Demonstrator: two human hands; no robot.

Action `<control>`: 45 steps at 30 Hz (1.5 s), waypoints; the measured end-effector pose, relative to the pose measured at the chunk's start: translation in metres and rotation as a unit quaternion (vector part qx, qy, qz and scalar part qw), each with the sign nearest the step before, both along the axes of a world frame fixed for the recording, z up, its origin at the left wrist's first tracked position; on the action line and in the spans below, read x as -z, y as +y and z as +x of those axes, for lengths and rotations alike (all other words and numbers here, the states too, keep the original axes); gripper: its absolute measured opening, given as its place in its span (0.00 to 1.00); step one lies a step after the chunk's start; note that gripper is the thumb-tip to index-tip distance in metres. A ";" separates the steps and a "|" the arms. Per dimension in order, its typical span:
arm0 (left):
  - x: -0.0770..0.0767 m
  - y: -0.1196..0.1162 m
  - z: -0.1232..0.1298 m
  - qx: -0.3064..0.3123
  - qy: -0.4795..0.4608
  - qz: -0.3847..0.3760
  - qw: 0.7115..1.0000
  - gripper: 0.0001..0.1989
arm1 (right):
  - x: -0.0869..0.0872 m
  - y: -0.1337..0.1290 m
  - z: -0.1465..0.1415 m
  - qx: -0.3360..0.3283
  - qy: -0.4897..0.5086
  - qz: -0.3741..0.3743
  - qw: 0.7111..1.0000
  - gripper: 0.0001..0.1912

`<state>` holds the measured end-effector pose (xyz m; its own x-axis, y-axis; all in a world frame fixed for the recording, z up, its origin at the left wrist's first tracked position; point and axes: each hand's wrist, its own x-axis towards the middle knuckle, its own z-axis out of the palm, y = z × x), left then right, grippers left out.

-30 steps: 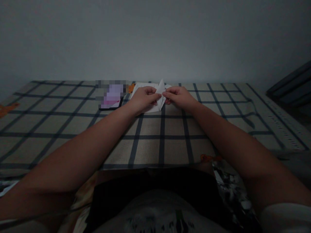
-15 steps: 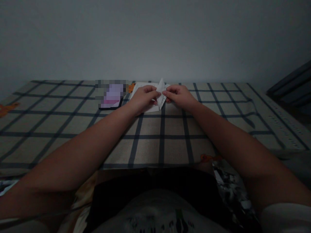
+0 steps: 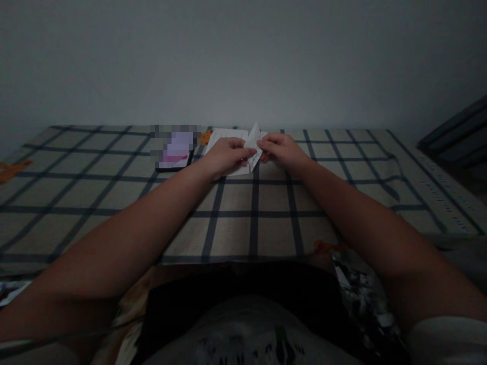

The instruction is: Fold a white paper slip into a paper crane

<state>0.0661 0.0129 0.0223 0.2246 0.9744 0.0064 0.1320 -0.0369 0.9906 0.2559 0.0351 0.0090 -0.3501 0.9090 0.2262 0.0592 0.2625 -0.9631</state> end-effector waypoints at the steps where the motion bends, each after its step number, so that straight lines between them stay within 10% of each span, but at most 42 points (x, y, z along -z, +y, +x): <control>1: -0.001 -0.001 0.000 0.004 -0.004 -0.006 1.000 0.08 | 0.000 0.000 0.000 -0.001 0.007 -0.004 1.000 0.16; 45: 0.010 0.009 -0.003 -0.039 -0.012 0.082 0.996 0.10 | -0.006 -0.010 -0.002 -0.029 -0.093 0.019 0.995 0.13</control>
<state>0.0631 0.0219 0.0121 0.1463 0.9744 0.1706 0.1179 -0.1884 0.9750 0.2535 0.0249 0.0147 -0.4411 0.8779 0.1865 0.2193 0.3069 -0.9261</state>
